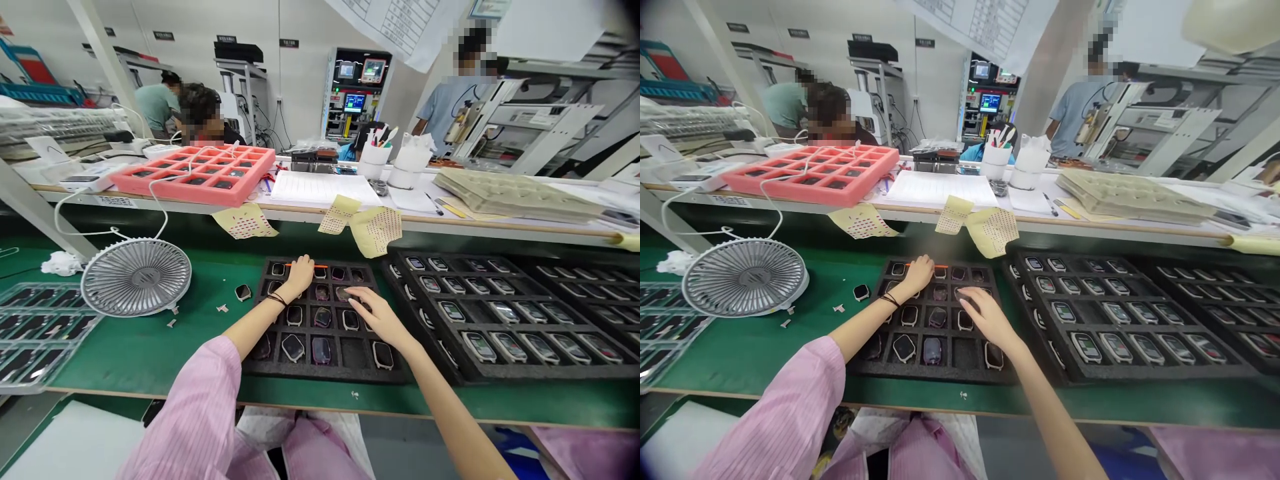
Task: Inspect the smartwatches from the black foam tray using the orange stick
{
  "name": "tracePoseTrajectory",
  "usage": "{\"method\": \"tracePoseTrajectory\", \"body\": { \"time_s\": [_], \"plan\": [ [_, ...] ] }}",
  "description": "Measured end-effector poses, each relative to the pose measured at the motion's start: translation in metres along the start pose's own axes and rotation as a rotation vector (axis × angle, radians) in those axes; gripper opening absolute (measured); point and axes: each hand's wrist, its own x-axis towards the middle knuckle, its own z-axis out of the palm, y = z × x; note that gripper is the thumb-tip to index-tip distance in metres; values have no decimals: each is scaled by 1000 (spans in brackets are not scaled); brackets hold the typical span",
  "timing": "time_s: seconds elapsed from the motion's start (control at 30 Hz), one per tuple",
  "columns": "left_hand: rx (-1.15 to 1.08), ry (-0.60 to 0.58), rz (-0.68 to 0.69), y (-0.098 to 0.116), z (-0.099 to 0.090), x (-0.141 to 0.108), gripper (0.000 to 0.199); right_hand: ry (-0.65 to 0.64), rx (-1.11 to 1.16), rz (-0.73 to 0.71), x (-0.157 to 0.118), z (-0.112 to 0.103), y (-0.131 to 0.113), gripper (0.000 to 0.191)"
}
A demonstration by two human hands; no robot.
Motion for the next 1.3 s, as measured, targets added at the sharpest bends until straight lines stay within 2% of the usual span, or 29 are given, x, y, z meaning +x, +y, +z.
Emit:
{"method": "tracePoseTrajectory", "body": {
  "time_s": [0.17,0.27,0.37,0.5,0.6,0.67,0.73,0.83,1.0,1.17,1.3],
  "plan": [
    [-29,34,-22,-3,4,7,35,-23,27,-29,43,18,-9,29],
    [-78,74,18,-3,1,9,36,-39,-30,-16,61,32,-8,29],
    [-160,123,47,-14,-12,9,32,-63,-117,2,81,50,-7,27],
    [-315,185,-8,-52,-37,-8,21,-112,-239,35,119,89,-12,22],
    [-455,224,-74,-88,-50,-38,21,-114,-371,85,148,125,-18,19],
    [-552,224,-119,-108,-51,-64,19,-110,-453,127,161,145,-22,17],
    [-650,211,-171,-123,-47,-88,22,-106,-513,162,167,158,-25,21],
    [-795,198,-239,-136,-36,-114,31,-85,-560,178,165,166,-28,27],
    [-977,175,-282,-139,-23,-131,37,-84,-523,178,161,174,-30,23],
    [-1099,140,-304,-136,-26,-135,41,-53,-328,212,170,184,-31,19],
    [-1164,107,-321,-129,-31,-141,42,-21,-34,220,170,184,-35,22]
  ]
}}
